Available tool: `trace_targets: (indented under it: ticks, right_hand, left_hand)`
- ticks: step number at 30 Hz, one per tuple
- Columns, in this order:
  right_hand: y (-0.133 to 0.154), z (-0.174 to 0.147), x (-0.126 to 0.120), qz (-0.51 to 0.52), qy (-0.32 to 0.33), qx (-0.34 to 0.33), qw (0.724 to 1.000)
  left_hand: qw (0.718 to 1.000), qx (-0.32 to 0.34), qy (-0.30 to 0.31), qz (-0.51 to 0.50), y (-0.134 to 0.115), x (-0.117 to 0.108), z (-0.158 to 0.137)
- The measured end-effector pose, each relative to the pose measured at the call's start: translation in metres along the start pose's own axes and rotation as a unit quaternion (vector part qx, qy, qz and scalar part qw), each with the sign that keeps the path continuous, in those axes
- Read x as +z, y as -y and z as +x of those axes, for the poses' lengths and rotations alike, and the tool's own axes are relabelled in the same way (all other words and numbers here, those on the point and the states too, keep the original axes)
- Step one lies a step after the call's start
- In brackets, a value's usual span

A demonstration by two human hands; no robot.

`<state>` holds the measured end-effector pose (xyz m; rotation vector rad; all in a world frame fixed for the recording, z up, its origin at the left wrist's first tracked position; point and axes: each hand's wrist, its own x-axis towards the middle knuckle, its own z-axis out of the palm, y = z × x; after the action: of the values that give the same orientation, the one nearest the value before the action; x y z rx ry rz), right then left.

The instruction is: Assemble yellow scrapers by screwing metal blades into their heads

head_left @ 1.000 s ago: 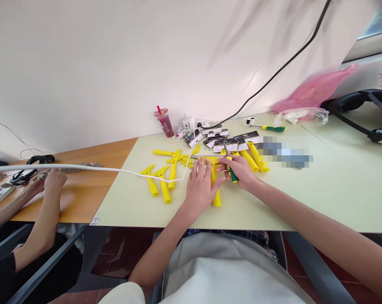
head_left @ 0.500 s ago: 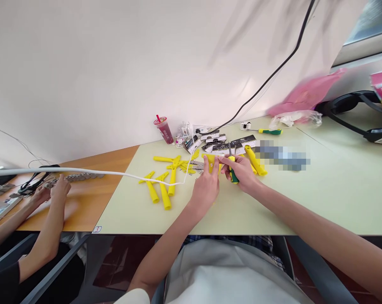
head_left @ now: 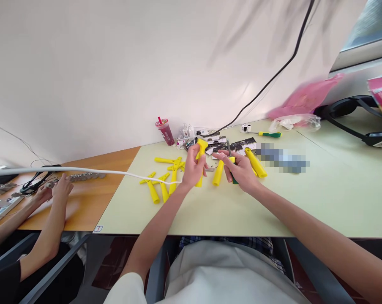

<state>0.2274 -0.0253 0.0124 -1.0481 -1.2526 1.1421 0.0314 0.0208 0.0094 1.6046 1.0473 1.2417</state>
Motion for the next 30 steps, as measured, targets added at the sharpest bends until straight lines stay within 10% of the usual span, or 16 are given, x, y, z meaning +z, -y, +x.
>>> trace_targets:
  ticks: [6, 9, 15, 20, 30]
  right_hand:
    - [-0.018, 0.022, -0.019, -0.205, 0.069, 0.114, 0.97]
    - [-0.009, 0.041, -0.026, -0.33, 0.155, 0.039, 0.93]
    - [0.044, 0.09, 0.002, -0.437, 0.276, -0.127, 0.847]
    - [0.081, 0.114, 0.039, -0.449, 0.331, -0.074, 0.826]
    - [0.048, 0.123, 0.061, -0.488, 0.376, -0.145, 0.774]
  left_hand:
    - [0.967, -0.09, -0.068, -0.228, 0.01, -0.071, 0.027]
    - [0.959, -0.098, -0.073, -0.255, 0.014, -0.09, 0.023]
    - [0.957, -0.083, -0.069, -0.268, 0.006, -0.096, 0.012]
    - [0.953, -0.055, -0.03, -0.295, 0.007, -0.107, 0.009]
    - [0.964, -0.083, -0.022, -0.252, 0.011, -0.107, 0.0]
